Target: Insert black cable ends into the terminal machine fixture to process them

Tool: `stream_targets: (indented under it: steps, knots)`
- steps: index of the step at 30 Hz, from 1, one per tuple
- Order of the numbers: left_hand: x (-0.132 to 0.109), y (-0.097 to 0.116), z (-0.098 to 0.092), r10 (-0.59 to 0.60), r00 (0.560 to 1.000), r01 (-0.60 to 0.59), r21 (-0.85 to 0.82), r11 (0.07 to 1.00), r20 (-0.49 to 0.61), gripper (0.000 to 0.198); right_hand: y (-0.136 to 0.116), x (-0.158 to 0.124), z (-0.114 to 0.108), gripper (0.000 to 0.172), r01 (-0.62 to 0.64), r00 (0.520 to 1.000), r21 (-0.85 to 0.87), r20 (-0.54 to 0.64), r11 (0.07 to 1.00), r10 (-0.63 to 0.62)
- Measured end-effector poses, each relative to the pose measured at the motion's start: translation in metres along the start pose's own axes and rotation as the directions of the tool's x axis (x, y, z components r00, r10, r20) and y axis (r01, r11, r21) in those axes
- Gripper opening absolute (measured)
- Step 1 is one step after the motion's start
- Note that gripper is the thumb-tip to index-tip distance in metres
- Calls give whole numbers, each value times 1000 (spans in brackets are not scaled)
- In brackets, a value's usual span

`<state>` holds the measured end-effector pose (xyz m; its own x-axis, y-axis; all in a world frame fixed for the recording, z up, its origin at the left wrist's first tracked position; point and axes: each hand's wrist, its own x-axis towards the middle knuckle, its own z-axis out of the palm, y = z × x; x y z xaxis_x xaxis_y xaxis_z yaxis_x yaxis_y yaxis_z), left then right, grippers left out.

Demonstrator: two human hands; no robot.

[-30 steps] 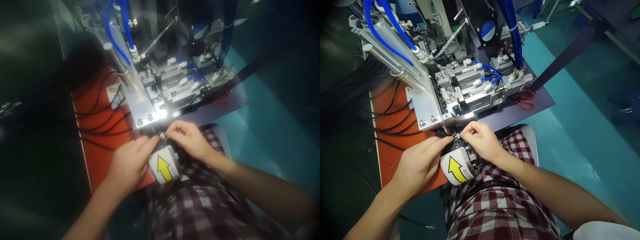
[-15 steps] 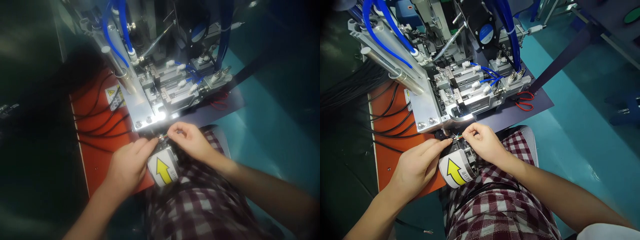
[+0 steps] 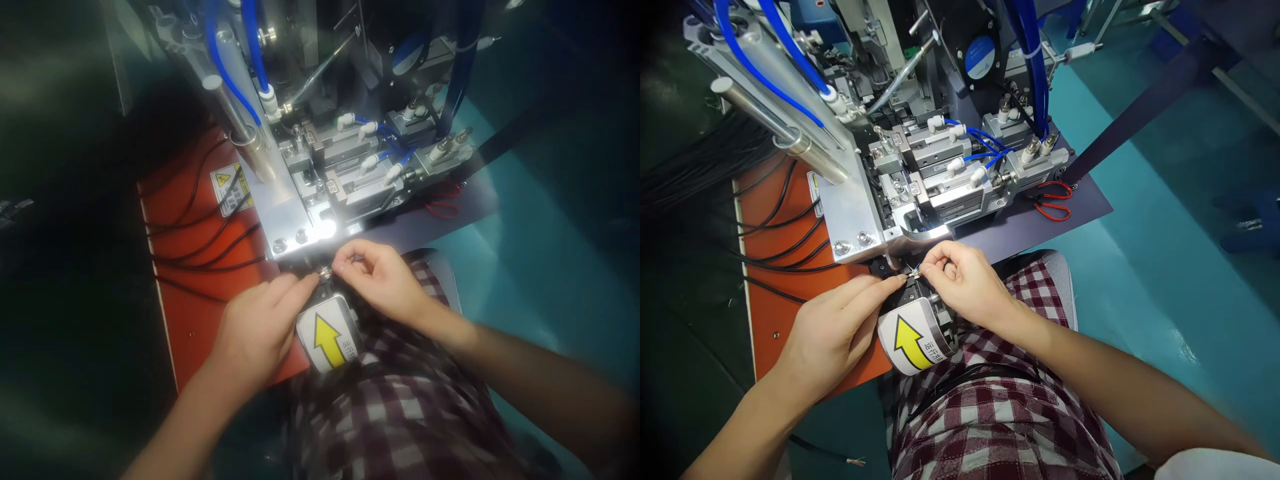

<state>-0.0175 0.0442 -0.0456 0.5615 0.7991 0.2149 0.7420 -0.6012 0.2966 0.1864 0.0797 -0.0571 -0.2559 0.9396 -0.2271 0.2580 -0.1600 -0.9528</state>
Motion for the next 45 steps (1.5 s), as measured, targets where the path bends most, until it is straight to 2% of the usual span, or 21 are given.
stream_targets:
  steps: [7,14,19,26,36,45]
  knots:
    - [2,1,-1,-2,1000,2,1,1000,13,31,5,-3,9,11,49,998,-32,-44,998,-50]
    - [1,1,-1,-2,1000,2,21,1000,25,33,6,-3,13,13,-30,998,4,-59,1000,30]
    - [2,1,-2,-2,997,-4,83,997,72,42,8,-3,12,13,-37,998,31,-39,999,38]
    - [5,8,-6,-3,996,-17,221,975,88,43,10,-3,13,13,-36,999,86,-26,996,38]
    - [4,7,-7,-27,990,0,196,981,136,45,9,-4,14,15,-78,997,137,11,988,77]
    - [2,5,-6,-11,995,-8,188,982,103,45,6,-4,17,15,-30,998,59,-44,998,33]
